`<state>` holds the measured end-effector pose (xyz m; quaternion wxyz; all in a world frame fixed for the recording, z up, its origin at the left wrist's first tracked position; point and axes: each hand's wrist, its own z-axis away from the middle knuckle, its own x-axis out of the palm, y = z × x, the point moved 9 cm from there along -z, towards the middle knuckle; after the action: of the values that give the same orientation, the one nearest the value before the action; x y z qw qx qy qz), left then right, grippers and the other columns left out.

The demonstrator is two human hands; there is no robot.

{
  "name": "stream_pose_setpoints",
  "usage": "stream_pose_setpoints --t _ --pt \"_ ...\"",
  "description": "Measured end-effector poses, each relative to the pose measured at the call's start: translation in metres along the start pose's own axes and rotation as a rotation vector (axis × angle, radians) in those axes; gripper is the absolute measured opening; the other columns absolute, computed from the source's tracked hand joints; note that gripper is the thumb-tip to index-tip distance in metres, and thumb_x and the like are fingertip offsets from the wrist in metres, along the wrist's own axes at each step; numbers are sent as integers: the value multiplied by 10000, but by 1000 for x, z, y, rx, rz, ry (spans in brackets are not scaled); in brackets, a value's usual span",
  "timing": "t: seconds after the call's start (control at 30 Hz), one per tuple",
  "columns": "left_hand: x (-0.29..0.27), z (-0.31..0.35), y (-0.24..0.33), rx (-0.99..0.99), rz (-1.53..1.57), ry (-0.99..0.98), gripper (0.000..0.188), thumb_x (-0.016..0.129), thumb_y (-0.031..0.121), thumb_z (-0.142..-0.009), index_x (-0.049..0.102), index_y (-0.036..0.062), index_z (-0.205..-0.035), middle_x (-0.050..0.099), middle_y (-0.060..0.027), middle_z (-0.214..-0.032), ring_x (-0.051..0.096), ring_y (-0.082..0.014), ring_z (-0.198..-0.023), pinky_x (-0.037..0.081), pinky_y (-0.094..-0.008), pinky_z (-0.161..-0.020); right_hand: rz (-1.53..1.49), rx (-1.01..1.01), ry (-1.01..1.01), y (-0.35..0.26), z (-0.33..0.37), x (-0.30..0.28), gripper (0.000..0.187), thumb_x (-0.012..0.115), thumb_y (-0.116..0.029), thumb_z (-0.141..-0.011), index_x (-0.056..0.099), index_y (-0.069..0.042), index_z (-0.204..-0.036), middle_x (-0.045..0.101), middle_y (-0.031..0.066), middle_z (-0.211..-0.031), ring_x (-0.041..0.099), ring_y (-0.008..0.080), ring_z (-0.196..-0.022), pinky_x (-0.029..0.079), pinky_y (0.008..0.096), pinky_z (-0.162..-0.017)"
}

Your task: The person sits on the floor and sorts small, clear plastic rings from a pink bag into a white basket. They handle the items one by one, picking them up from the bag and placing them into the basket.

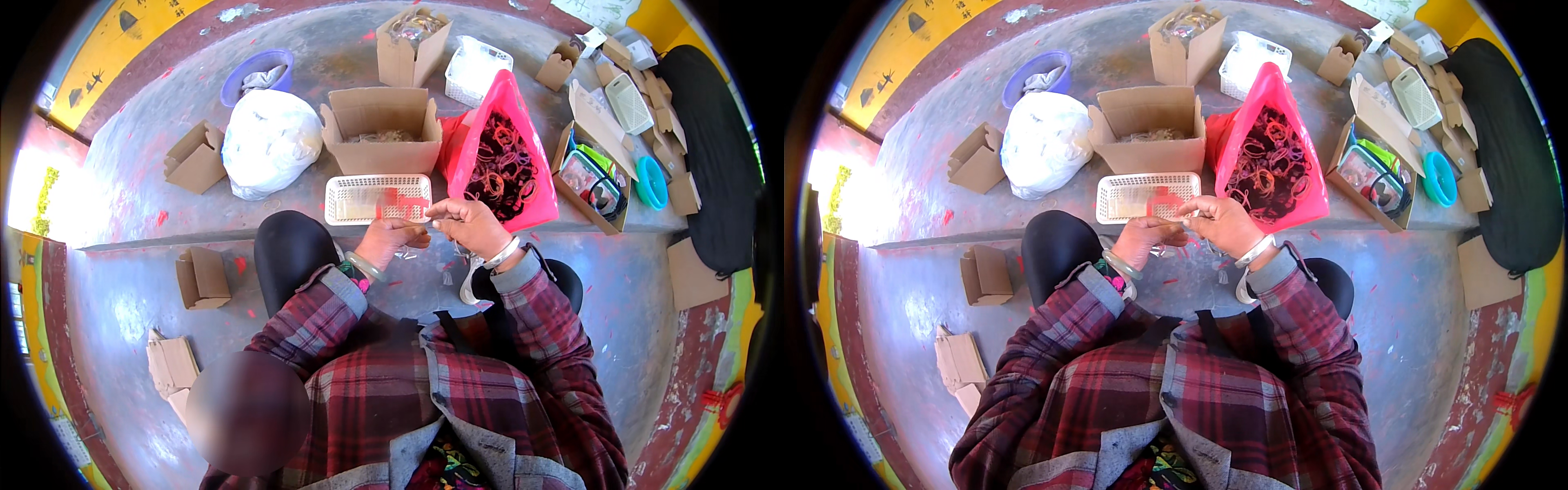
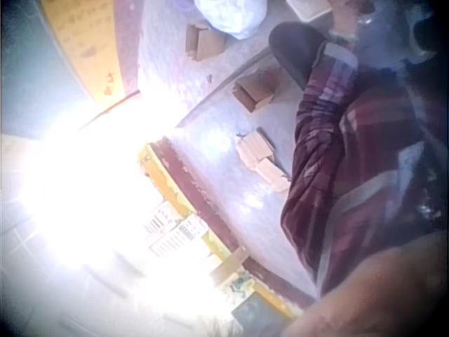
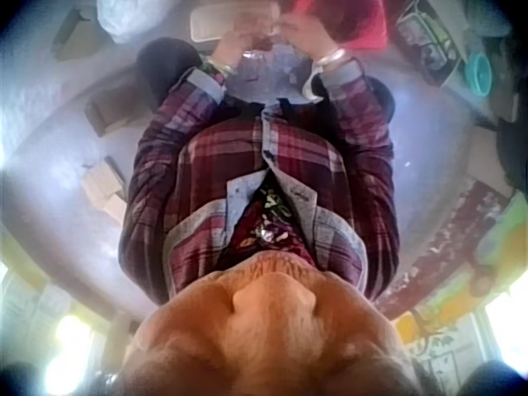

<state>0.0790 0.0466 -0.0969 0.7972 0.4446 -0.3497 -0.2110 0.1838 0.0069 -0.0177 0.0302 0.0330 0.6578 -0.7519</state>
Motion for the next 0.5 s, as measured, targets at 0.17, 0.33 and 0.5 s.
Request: stream_pose_setpoints --t 0.17,0.33,0.5 --pt "2 1 1 9 -166 19 186 575 126 -815 635 -44 -861 654 -104 -779 627 -157 -742 471 -234 -653 313 -98 72 -7 -1 4 290 610 -92 -753 567 -9 -1027 625 137 -847 599 129 -713 463 266 -602" --pt "3 0 4 80 -411 -10 142 576 98 -783 655 -17 -808 653 -77 -749 600 -114 -687 460 -224 -633 360 -80 66 -1 -1 9 293 619 -56 -735 572 -20 -1022 597 42 -706 489 57 -578 410 231 -517" --pt "5 -4 -2 176 -399 -40 125 594 107 -775 663 4 -784 649 -61 -726 587 -104 -666 457 -224 -634 515 -93 160 -3 -1 0 170 617 -138 -709 591 -37 -843 589 119 -666 568 198 -587 440 305 -539"
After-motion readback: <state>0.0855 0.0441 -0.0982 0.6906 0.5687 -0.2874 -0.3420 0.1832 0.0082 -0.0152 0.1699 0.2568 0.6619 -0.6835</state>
